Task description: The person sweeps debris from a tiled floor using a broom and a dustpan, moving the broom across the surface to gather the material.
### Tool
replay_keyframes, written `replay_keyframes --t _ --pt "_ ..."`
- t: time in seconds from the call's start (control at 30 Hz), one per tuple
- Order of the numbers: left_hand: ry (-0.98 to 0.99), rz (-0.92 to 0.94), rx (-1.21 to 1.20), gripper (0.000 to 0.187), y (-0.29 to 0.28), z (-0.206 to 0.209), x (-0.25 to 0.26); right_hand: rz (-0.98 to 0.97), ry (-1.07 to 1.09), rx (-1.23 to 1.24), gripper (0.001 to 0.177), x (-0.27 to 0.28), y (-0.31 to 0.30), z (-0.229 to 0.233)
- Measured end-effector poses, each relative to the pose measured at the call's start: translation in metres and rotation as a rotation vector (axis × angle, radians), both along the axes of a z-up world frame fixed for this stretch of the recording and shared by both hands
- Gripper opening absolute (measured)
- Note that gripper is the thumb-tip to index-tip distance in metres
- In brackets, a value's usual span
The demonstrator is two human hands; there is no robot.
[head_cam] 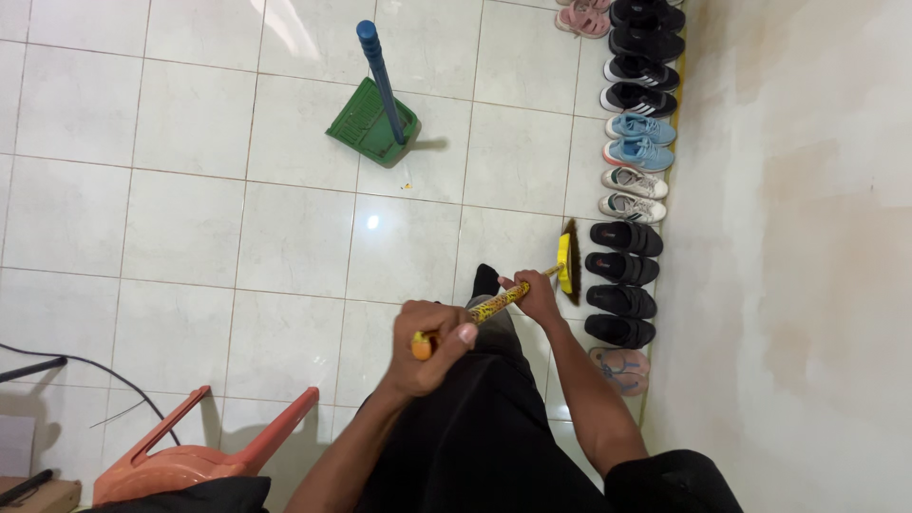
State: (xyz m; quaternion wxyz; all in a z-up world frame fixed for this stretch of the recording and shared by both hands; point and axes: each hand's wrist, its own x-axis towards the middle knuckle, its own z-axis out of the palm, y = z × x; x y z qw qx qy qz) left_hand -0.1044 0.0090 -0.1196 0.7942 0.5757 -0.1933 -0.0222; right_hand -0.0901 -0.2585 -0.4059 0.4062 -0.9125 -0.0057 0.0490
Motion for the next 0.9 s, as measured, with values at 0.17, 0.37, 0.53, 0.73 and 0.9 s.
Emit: replay_keyframes --t 0.17,0.37,0.53,0.73,0.9 --pt "0.036 -0.027 0.001 0.050 -0.006 0.006 -0.012 -0.054 -0.027 0.068 0.054 -0.009 0.001 -0.032" --pt "-0.043 -0.043 0.013 0.049 -0.005 0.030 -0.016 -0.129 -0.011 0.185 0.048 -0.011 0.027 -0.032" --pt "-0.074 -0.013 0.043 0.048 0.004 0.054 -0.016 -0.134 -0.075 0.217 0.045 -0.004 0.055 -0.029" --pt "-0.125 0.044 0.071 0.048 0.005 0.072 -0.029 -0.089 -0.047 0.223 0.048 -0.002 0.079 -0.019" --pt "-0.167 0.064 0.076 0.047 0.000 0.080 -0.031 -0.041 0.001 0.261 0.051 0.006 0.084 -0.009"
